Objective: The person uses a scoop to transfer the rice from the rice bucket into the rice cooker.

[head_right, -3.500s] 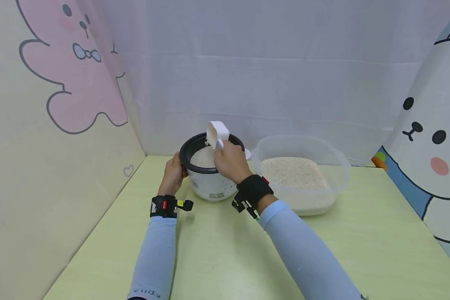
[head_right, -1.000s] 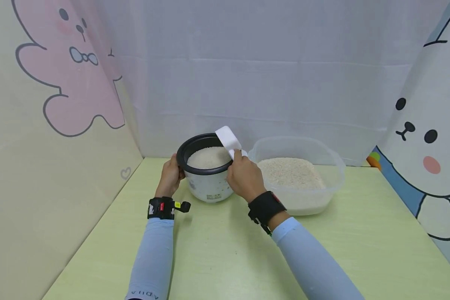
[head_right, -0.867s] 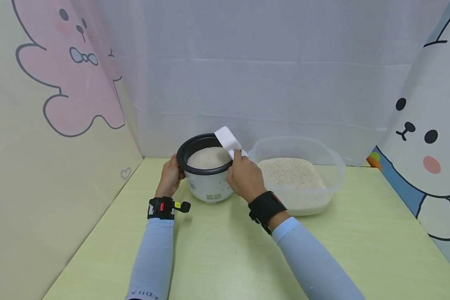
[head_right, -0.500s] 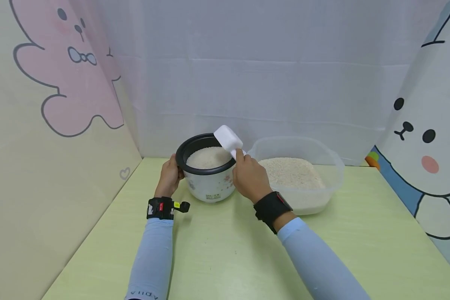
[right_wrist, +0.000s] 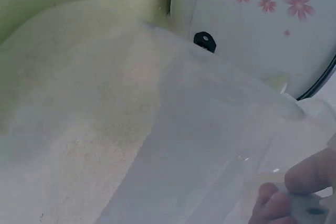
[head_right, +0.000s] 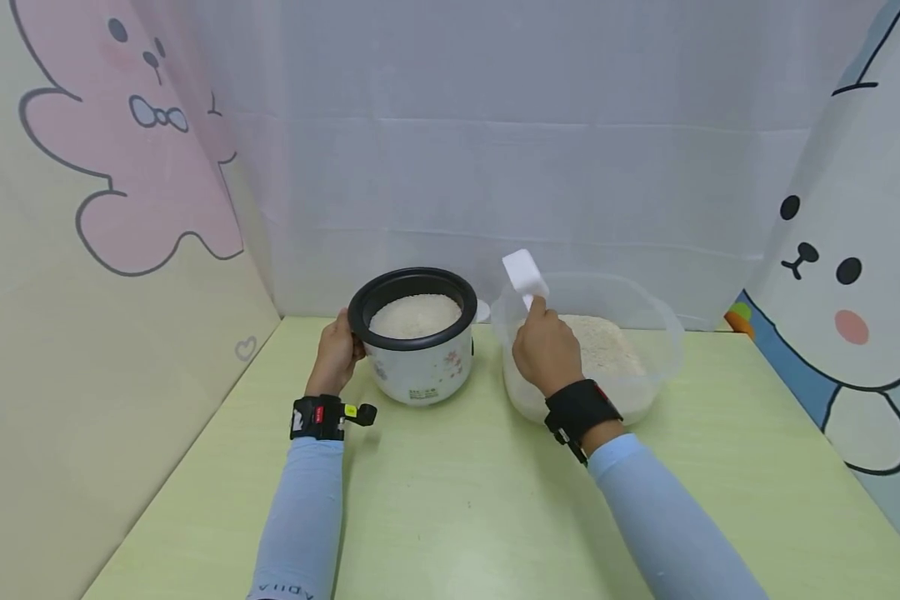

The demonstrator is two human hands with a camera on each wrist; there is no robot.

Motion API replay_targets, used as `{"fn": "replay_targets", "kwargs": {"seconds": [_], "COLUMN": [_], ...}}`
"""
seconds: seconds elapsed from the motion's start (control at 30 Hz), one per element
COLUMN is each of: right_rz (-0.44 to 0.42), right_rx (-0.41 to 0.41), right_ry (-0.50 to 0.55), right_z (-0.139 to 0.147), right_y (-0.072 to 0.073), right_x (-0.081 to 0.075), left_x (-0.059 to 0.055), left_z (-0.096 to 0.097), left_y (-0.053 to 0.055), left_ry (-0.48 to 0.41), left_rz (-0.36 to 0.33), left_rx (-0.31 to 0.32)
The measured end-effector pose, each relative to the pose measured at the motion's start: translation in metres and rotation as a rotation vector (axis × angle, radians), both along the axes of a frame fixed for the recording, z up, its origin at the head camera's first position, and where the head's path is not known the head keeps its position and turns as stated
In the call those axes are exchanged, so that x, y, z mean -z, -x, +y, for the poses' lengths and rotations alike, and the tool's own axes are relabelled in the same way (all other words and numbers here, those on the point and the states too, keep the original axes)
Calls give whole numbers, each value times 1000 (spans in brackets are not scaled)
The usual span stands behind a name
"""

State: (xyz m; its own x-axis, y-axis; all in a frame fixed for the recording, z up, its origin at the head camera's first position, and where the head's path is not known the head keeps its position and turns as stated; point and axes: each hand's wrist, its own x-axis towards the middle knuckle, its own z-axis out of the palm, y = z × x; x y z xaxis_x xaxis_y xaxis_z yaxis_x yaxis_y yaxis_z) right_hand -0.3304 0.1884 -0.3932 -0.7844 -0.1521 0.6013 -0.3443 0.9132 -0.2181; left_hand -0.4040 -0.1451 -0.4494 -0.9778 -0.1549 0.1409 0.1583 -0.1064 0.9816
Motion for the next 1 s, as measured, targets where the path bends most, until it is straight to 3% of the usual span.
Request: {"fn": "replay_targets", "kwargs": {"seconds": [0.27,0.53,0.7,0.87,1.0], "right_rz": [-167,-440,-626,-731,-822], "right_rx": [78,152,158,175,155], "right_ry": [2,13,-61,-152,-215], "right_z": [33,79,98,108,111], "right_y": [3,-4,-4,-4,-3], "right_x": [-7,-13,-25,-39,-41], "left_x": [0,0,-1,-3,-2], "left_z": [2,1,-1,-1,-1], "left_y": [-2,-1,1,2,1], "left_ry": [-19,-10,-19,-24,-28], "left_rz": [-21,-18,-15,-22,-31], "left_rx": [12,13,4,12,-7]}}
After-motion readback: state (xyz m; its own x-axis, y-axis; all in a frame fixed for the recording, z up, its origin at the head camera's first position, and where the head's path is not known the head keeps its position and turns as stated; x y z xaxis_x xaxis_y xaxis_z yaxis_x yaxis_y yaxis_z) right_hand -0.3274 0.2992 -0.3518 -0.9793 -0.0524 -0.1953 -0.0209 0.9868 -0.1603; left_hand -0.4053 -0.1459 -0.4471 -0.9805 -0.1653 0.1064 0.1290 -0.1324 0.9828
